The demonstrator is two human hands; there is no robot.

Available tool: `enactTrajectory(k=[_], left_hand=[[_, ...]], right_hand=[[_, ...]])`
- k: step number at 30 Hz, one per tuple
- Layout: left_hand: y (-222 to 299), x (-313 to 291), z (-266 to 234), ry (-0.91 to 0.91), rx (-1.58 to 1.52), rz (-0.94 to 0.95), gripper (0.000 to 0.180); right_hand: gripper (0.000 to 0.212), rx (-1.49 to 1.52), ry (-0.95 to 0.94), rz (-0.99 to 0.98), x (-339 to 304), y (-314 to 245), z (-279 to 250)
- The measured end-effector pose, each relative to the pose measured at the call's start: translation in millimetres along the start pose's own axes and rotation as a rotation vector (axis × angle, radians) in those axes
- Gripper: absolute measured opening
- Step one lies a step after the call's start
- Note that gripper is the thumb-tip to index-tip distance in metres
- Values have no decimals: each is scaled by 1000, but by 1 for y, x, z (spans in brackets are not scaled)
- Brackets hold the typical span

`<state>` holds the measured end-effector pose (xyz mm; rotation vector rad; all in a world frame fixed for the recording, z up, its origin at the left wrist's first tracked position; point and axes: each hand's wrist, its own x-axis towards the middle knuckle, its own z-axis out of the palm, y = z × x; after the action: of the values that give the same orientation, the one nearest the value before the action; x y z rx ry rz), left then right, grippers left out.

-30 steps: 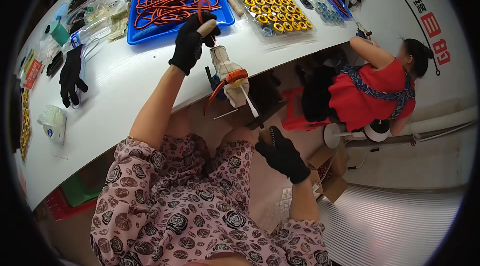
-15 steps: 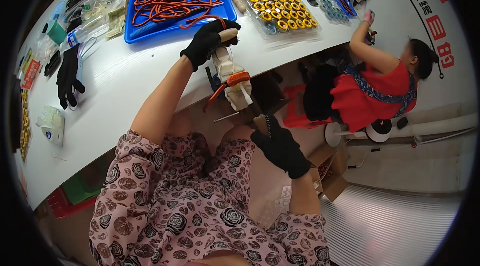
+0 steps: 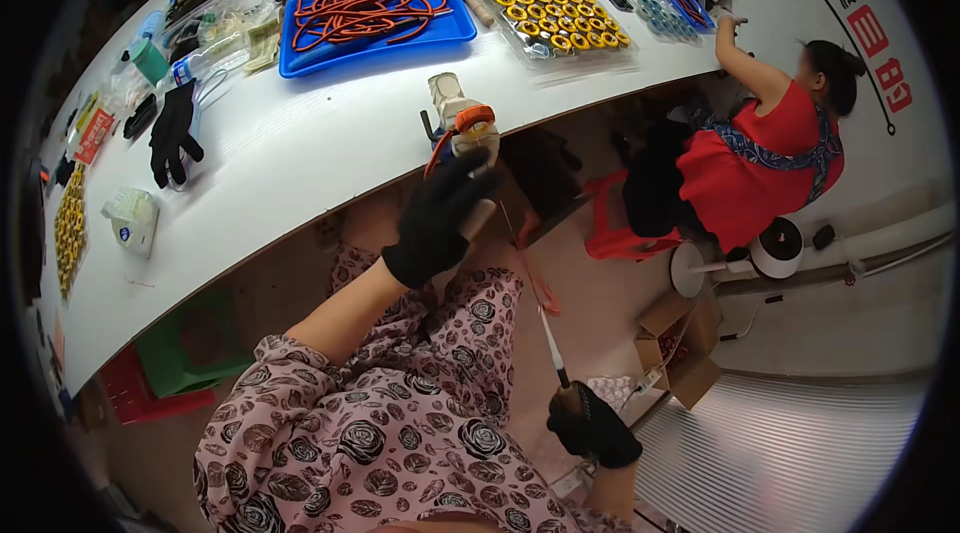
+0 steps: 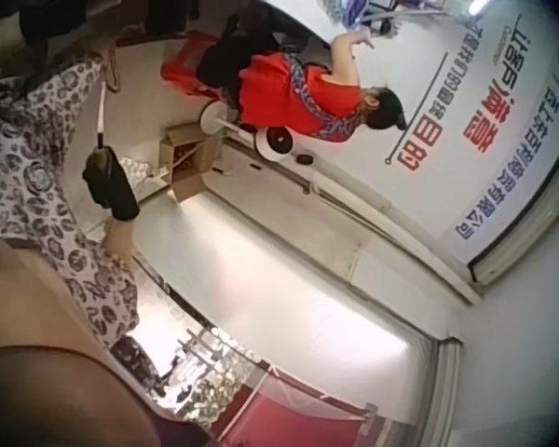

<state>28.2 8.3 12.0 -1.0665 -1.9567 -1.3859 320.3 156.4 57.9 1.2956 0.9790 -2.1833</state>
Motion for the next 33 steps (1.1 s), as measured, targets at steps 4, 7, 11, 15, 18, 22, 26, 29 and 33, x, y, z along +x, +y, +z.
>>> enactTrajectory(k=[4,7,11,15,18,22,26,29,33], left_hand=[[0,8,0,-399,140,241,41],[6,24,-16,-288,167,305,41],[-24,64,-53,223,-430,-103,27],[-104,120,-62,564,-1242,-466,14],[-161,135,-37,412,-1262,-909,12],[-196,130,13,161,-1441,-1049,12],[-212,135,37,-32,-1504,-1084,10],[-213,131,43,-30,-1467,-1094,9],[-196,122,26,-100,-1270,-1008,14]], right_hand=[[16,-1512,325,-1085,-10,-1,8],[20,-425,629,-916,12,-3,0],[27,-725,663,-844,28,-61,60],[32,-1292,405,-1022,66,-97,65],[30,-1262,297,-833,91,-126,92],[35,-1129,190,-618,105,-164,137],[37,-1098,67,-680,110,-179,147],[35,-1288,94,-937,107,-166,121],[36,-1600,167,-1116,99,-136,107]])
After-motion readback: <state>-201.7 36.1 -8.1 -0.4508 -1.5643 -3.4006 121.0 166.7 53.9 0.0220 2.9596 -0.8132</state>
